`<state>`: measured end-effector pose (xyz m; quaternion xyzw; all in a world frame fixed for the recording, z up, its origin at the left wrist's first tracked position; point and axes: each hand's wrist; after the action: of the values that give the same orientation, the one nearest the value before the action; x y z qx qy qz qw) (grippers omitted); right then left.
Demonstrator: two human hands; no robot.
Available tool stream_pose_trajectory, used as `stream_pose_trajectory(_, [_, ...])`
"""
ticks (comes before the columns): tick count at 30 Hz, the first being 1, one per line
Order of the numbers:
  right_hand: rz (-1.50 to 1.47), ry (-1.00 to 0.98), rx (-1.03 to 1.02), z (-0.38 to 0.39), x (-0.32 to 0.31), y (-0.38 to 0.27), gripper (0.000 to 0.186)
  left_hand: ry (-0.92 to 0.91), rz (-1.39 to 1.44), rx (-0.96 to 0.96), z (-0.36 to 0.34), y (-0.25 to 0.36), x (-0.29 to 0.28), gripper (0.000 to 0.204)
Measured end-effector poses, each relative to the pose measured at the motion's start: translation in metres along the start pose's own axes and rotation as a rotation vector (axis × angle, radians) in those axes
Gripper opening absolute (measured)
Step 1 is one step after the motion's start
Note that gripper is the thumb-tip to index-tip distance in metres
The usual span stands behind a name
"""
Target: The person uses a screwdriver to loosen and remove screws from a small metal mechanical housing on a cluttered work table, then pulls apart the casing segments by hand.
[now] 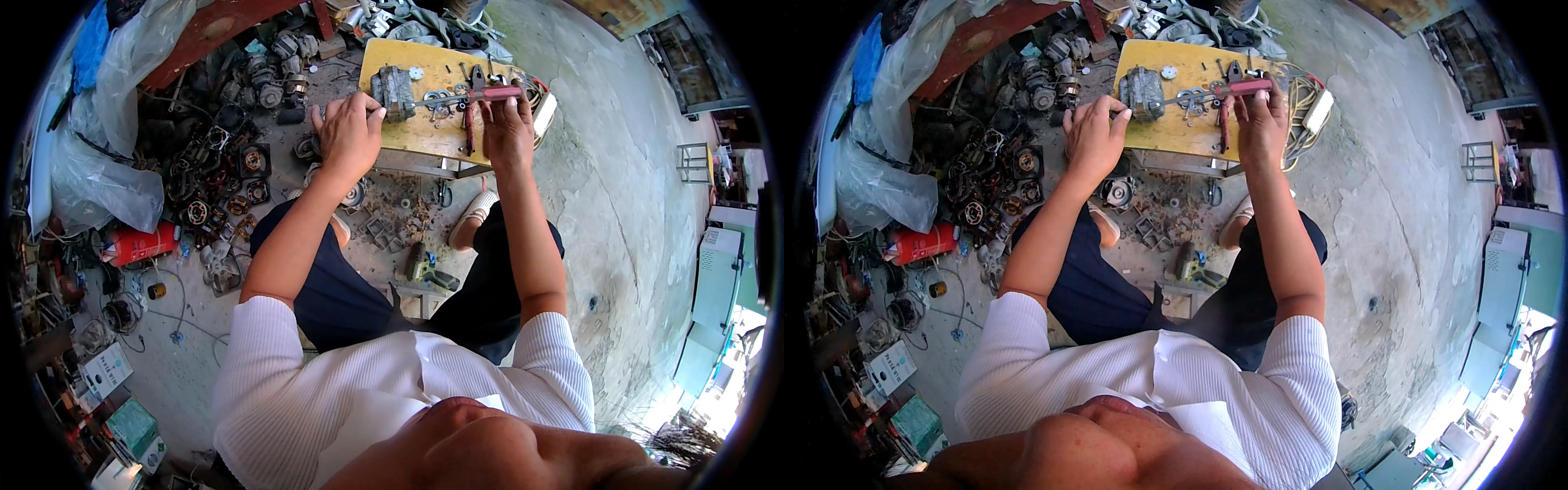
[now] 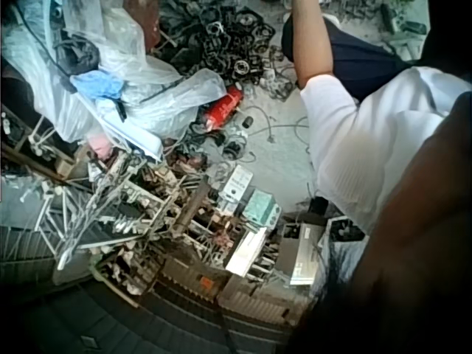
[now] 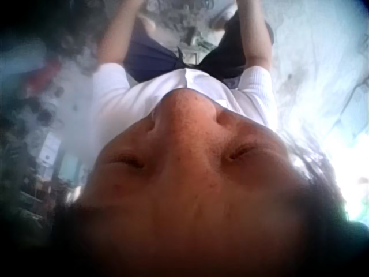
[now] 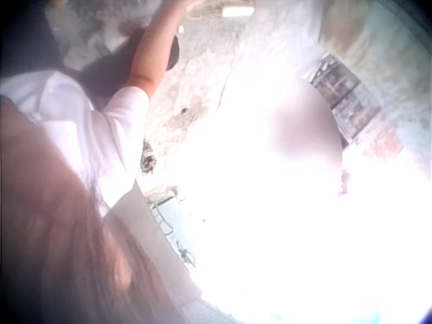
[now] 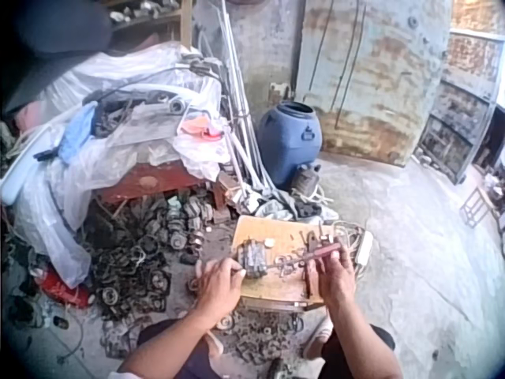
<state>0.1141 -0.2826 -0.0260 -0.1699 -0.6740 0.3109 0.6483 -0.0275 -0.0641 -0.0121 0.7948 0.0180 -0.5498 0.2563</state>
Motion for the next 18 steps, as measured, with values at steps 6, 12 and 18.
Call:
stream_pose_trajectory(6, [0.08,0.086,0.026,0.0,0.002,-0.003,0.042,-0.008,0.027,-0.01,0.0,-0.002,0.003,0.019])
stream_pose_trajectory(12, [0.031,-0.057,-0.008,0.001,0.004,-0.004,0.047,-0.005,-0.004,0.004,0.0,-0.002,0.002,0.019])
stream_pose_trajectory(18, [0.083,0.015,0.041,0.003,0.006,-0.006,0.046,0.024,-0.04,0.022,0.001,0.001,0.002,0.018])
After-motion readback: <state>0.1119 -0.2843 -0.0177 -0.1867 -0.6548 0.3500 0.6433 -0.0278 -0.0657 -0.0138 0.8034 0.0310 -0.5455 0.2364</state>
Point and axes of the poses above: each hand's wrist, its own z-axis away from the middle knuckle, its own x-axis out of the palm, y = z × x, and after that the axes turned 11 degrees about -z, right-handed
